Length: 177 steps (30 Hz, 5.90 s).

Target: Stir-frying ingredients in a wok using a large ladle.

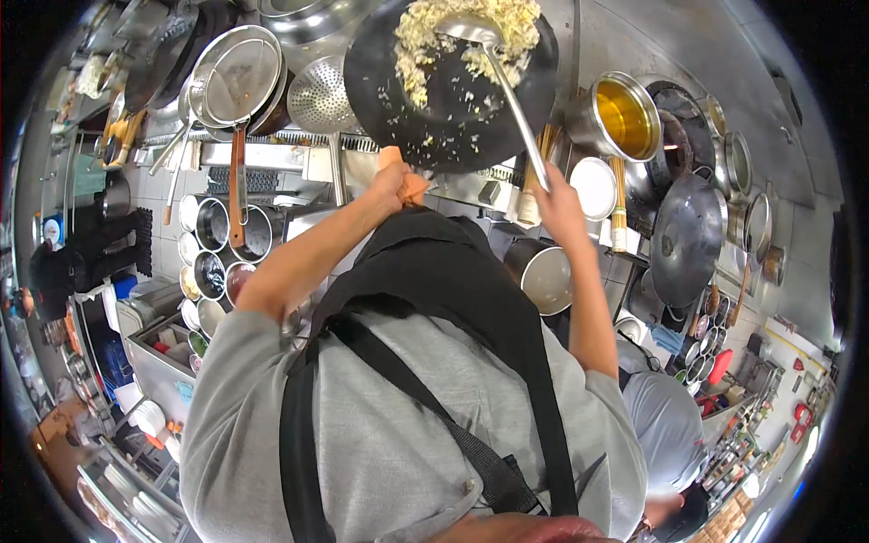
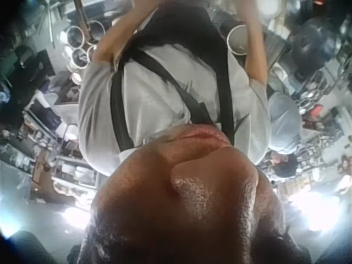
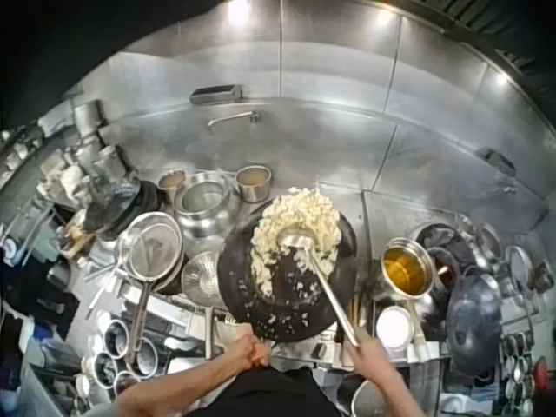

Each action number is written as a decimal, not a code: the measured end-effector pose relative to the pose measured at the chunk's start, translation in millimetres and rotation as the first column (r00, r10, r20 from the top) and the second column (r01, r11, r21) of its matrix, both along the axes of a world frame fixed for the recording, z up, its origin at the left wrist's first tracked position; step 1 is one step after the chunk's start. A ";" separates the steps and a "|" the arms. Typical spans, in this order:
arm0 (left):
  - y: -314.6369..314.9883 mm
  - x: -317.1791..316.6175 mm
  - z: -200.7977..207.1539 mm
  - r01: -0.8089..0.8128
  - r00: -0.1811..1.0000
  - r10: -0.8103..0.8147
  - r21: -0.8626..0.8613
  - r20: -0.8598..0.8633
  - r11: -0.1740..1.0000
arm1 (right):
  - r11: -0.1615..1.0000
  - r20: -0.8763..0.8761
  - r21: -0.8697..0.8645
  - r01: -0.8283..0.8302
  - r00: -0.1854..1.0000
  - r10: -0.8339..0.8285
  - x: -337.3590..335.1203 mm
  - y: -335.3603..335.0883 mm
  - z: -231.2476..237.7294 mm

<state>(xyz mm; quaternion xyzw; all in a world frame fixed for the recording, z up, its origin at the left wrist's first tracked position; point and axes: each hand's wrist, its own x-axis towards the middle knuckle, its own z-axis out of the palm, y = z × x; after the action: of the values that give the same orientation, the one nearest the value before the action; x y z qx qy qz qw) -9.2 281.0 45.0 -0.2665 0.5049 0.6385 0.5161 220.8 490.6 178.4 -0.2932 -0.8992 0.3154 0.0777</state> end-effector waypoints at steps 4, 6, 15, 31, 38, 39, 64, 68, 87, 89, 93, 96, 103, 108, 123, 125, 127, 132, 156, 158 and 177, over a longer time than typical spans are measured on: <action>23.6 -3.5 114.3 0.040 0.999 -0.034 0.209 -0.034 0.977 | 0.949 0.178 -0.314 -0.025 0.980 0.085 33.9 13.8 108.4; 56.1 -33.4 98.2 -0.020 0.997 0.031 0.170 -0.064 0.985 | 0.881 0.461 -0.461 0.108 0.877 0.134 23.6 20.6 124.2; 24.6 -8.3 -0.2 -0.014 0.993 0.040 0.226 -0.109 0.974 | 0.778 0.017 -0.619 0.105 0.993 -0.120 26.0 -6.9 30.6; 102.0 -80.3 9.8 -0.006 0.992 0.038 0.256 -0.120 0.967 | 0.461 0.055 -0.870 0.177 0.962 -0.266 -77.5 10.2 23.2; 112.6 -85.5 -6.1 -0.019 0.987 0.058 0.248 -0.151 0.969 | -0.129 -0.027 -0.988 -0.082 0.924 -0.382 -61.1 29.5 -17.0; 111.0 -87.8 -8.3 -0.021 0.988 0.058 0.249 -0.143 0.968 | -0.080 0.039 -0.997 0.009 0.927 -0.374 -84.6 31.2 -16.5; 104.5 -88.9 21.6 -0.008 1.000 0.004 0.224 0.022 0.974 | 0.807 0.225 -0.587 0.064 0.970 0.087 -26.8 3.8 104.9; 111.8 -86.4 2.9 -0.050 0.997 0.067 0.313 -0.042 0.948 | 0.968 0.371 -0.106 -0.229 0.894 0.252 3.9 -13.0 73.7; -0.4 -13.4 -30.1 0.106 0.988 -0.085 0.167 -0.129 0.980 | 0.985 0.250 0.165 -0.044 0.968 0.001 -21.7 -10.2 -5.5; -15.1 4.8 -21.8 0.123 0.992 -0.120 0.114 -0.030 0.986 | 0.995 0.120 0.102 -0.023 0.993 0.010 -14.7 -11.2 6.4; 26.9 1.3 114.3 -0.003 0.996 0.018 0.168 -0.085 0.986 | 0.974 0.241 -0.219 -0.054 0.964 0.108 34.6 0.3 114.3; 63.7 -37.2 100.8 0.024 0.979 0.013 0.179 -0.205 0.984 | 0.976 0.274 -0.142 -0.168 0.940 0.201 25.6 16.8 100.3; -8.5 5.8 -2.7 0.036 0.998 -0.042 0.140 0.039 0.989 | 0.994 0.105 0.057 -0.089 0.991 0.082 3.1 7.0 46.7; 28.1 -12.6 93.2 0.045 0.993 -0.018 0.232 -0.118 0.972 | 0.956 0.310 -0.284 -0.068 0.938 0.159 33.0 8.5 124.3; 62.0 -33.0 30.0 -0.039 0.983 0.100 0.354 -0.155 0.934 | 0.346 -0.166 -0.938 -0.002 0.879 -0.447 -42.7 -36.9 138.4; 72.2 -65.8 0.7 0.073 0.983 0.008 0.434 -0.182 0.898 | 0.421 -0.526 -0.792 -0.443 0.844 -0.102 -71.6 -18.4 161.2; 86.3 -72.3 0.3 0.045 0.980 0.044 0.426 -0.196 0.903 | 0.903 -0.296 -0.346 -0.253 0.943 0.151 -111.8 -12.7 176.5; 109.3 -67.7 21.2 -0.004 0.982 0.070 0.353 -0.174 0.936 | 0.906 -0.752 -0.208 -0.368 0.653 0.092 -239.4 57.2 177.6; -4.9 -62.7 45.6 0.255 0.927 -0.174 0.218 -0.334 0.942 | 0.897 -0.847 0.024 -0.441 0.467 0.253 -219.9 63.4 129.2; -8.4 -64.2 50.1 0.221 0.930 -0.142 0.207 -0.340 0.953 | 0.877 -0.912 -0.240 -0.416 0.405 -0.058 -176.7 67.5 162.4; 107.0 -69.2 28.6 -0.081 0.985 0.103 0.157 -0.138 0.984 | 0.735 -0.887 -0.431 -0.523 0.394 -0.240 -184.2 21.9 162.5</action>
<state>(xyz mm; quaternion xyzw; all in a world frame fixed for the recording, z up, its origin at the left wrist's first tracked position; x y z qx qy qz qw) -78.4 387.9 73.5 -0.2026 0.4788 0.7157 0.4664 36.6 512.5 341.0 0.0060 -0.5552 0.7213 0.4141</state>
